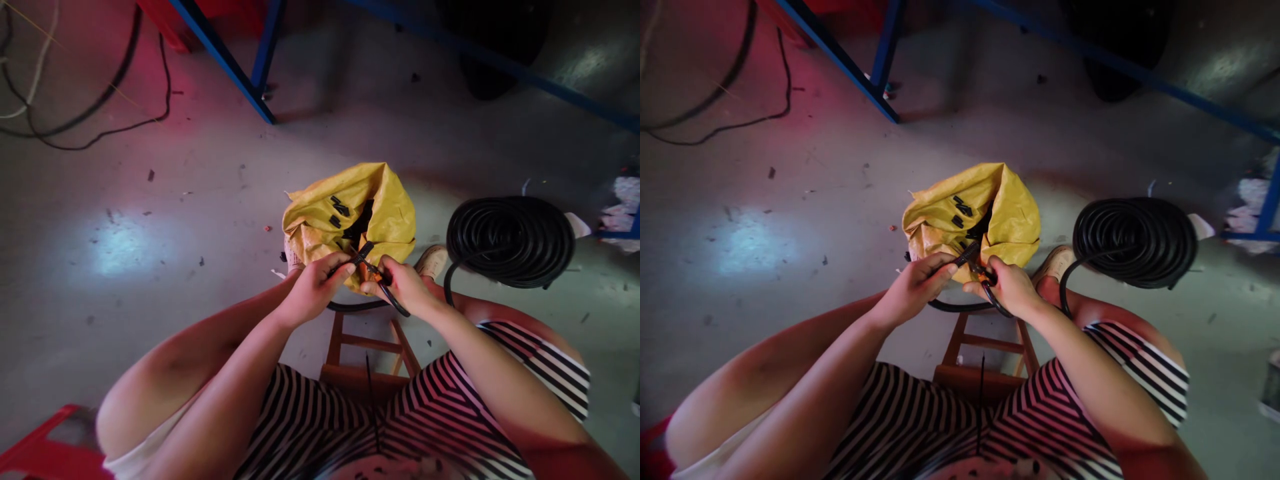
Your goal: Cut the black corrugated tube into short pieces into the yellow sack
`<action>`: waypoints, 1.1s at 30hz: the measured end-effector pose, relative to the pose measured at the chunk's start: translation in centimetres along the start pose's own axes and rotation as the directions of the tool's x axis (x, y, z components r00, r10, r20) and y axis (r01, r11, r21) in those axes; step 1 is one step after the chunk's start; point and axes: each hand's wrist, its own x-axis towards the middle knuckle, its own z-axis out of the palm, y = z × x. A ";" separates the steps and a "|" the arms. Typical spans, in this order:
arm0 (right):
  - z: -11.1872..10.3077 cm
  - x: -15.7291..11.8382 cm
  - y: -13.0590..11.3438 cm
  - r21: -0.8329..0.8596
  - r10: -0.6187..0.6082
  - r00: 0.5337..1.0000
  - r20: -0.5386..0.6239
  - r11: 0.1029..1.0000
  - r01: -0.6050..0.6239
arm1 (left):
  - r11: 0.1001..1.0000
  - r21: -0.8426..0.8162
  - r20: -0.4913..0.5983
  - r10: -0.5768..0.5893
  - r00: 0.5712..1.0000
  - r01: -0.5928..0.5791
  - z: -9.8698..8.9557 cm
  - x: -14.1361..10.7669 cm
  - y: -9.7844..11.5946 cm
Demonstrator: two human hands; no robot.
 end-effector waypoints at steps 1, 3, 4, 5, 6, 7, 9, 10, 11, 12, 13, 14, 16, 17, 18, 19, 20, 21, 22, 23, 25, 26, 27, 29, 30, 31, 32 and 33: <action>0.1 0.1 0.1 0.012 0.010 1.000 0.011 1.000 -0.011 | 1.000 -0.016 0.000 -0.019 1.000 0.019 0.1 0.0 -0.1; 0.1 0.4 0.3 0.047 0.031 0.999 0.027 0.998 -0.032 | 0.997 -0.049 -0.002 -0.053 0.999 0.053 0.2 0.1 -0.4; 0.1 0.4 0.3 0.064 0.037 0.999 0.032 0.997 -0.039 | 0.996 -0.062 -0.005 -0.066 0.998 0.065 0.2 0.1 -0.6; 0.0 0.5 0.3 0.078 0.041 0.999 0.035 0.996 -0.043 | 0.995 -0.071 -0.009 -0.073 0.997 0.072 0.2 0.1 -0.7; 0.0 0.6 0.4 0.089 0.043 0.998 0.039 0.995 -0.046 | 0.995 -0.075 -0.013 -0.074 0.997 0.073 0.2 0.2 -0.8; 0.1 0.6 0.5 0.097 0.045 0.998 0.040 0.994 -0.049 | 0.995 -0.076 -0.020 -0.071 0.997 0.069 0.2 0.2 -0.9; 0.1 0.7 0.7 0.111 0.057 0.998 0.038 0.992 -0.061 | 0.996 -0.071 -0.034 -0.064 0.997 0.062 0.2 0.3 -1.0; 0.2 0.7 0.8 0.124 0.063 0.997 0.037 0.990 -0.067 | 0.996 -0.071 -0.041 -0.063 0.997 0.060 0.2 0.3 -0.9; 0.3 0.8 1.0 0.145 0.067 0.997 0.036 0.987 -0.072 | 0.995 -0.074 -0.048 -0.065 0.997 0.061 0.2 0.4 -0.8; 0.3 0.8 1.1 0.176 0.066 0.997 0.035 0.982 -0.071 | 0.995 -0.082 -0.054 -0.069 0.996 0.064 0.2 0.4 -0.7; 0.4 0.8 1.2 0.219 0.060 0.998 0.035 0.974 -0.066 | 0.993 -0.096 -0.061 -0.074 0.995 0.067 0.2 0.4 -0.5; 0.4 0.8 1.2 0.275 0.048 0.998 0.029 0.960 -0.054 | 0.991 -0.117 -0.069 -0.080 0.994 0.072 0.2 0.4 -0.3; 0.3 0.7 1.0 0.416 0.019 1.000 -0.001 0.909 -0.017 | 0.983 -0.161 -0.079 -0.100 0.992 0.087 0.4 0.3 -0.1; 0.1 0.6 0.6 0.483 0.005 1.000 -0.016 0.876 0.003 | 0.980 -0.172 -0.072 -0.110 0.991 0.097 0.6 0.3 0.0; 0.0 0.5 0.2 0.542 -0.007 1.000 -0.028 0.840 0.021 | 0.979 -0.173 -0.054 -0.116 0.992 0.105 0.9 0.2 0.1; -0.2 0.4 -0.3 0.583 -0.019 0.999 -0.027 0.812 0.031 | 0.981 -0.162 -0.022 -0.113 0.993 0.108 1.2 0.0 0.1; -0.4 0.3 -0.8 0.607 -0.030 0.999 -0.020 0.794 0.036 | 0.985 -0.142 0.016 -0.099 0.995 0.101 1.6 -0.1 0.0; -0.5 0.1 -1.3 0.619 -0.036 0.999 -0.008 0.784 0.033 | 0.989 -0.124 0.051 -0.077 0.996 0.083 1.9 -0.3 0.0; -0.6 -0.1 -1.7 0.623 -0.040 0.999 -0.002 0.782 0.033 | 0.991 -0.118 0.079 -0.051 0.996 0.060 2.3 -0.4 0.0; -0.8 -0.2 -2.1 0.628 -0.044 0.999 0.001 0.777 0.033 | 0.991 -0.129 0.101 -0.028 0.995 0.041 2.6 -0.6 0.0; -1.0 -0.5 -2.4 0.645 -0.050 0.999 -0.010 0.763 0.044 | 0.979 -0.199 0.141 -0.005 0.990 0.034 2.9 -0.7 0.1; -1.1 -0.6 -2.4 0.661 -0.049 0.998 -0.026 0.749 0.054 | 0.969 -0.243 0.175 0.000 0.985 0.043 2.9 -0.7 0.2; -1.3 -0.7 -2.3 0.680 -0.043 0.998 -0.045 0.730 0.062 | 0.959 -0.280 0.220 0.009 0.976 0.054 2.9 -0.7 0.3; -1.6 -0.7 -2.2 0.719 -0.009 0.995 -0.096 0.691 0.076 | 0.950 -0.310 0.284 0.050 0.958 0.042 2.7 -0.5 0.6; -1.8 -0.7 -2.1 0.736 0.017 0.993 -0.117 0.673 0.075 | 0.953 -0.301 0.291 0.070 0.954 0.022 2.6 -0.4 0.7; -2.0 -0.6 -2.0 0.753 0.044 0.990 -0.133 0.654 0.072 | 0.960 -0.278 0.289 0.082 0.954 0.001 2.5 -0.3 0.8; -2.1 -0.5 -1.9 0.766 0.067 0.987 -0.144 0.639 0.069 | 0.969 -0.248 0.280 0.085 0.956 -0.013 2.4 -0.1 0.8; -2.2 -0.5 -1.8 0.775 0.082 0.985 -0.155 0.628 0.069 | 0.976 -0.216 0.270 0.079 0.960 -0.019 2.3 0.0 0.8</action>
